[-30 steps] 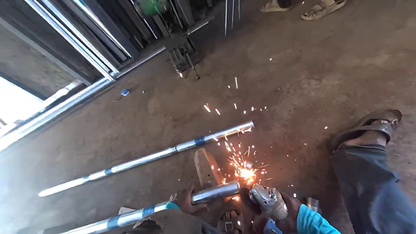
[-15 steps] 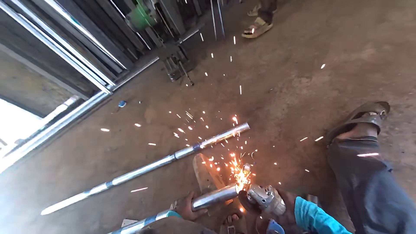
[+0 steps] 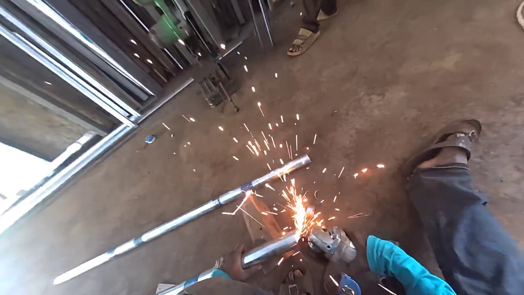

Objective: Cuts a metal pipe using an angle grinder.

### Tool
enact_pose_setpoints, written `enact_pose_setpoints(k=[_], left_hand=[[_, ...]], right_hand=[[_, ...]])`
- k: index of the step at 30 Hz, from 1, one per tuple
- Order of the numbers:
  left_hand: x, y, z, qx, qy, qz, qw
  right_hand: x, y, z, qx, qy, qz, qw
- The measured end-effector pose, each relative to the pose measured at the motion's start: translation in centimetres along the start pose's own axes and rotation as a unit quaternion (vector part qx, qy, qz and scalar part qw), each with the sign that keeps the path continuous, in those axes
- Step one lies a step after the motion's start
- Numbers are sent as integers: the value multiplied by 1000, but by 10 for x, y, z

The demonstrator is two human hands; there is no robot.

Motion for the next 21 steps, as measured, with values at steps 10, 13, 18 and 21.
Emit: enact_pose_setpoints(k=[10, 13, 18, 21], left_hand=[[2, 5, 3, -52, 32, 55, 997], [-7, -4, 8, -23, 2, 30, 999], [-9, -4, 11, -24, -10, 20, 999], [-2, 5, 5, -46, 3, 38, 998]], right_hand=[[-20, 5, -12, -6, -29, -24, 999], [-8, 1, -9, -3, 15, -17, 1000], [-6, -5, -2, 2, -23, -20, 1000], [-6, 0, -8, -8, -11, 5, 1000]])
Point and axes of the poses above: each hand's wrist, its own z-axis away from the middle knuckle, its own y-axis out of the palm, x = y × z, the point moved 2 cm from there along -z, towards the middle knuckle, and after that the axes turned 5 degrees about -z, right-handed, at the moved point
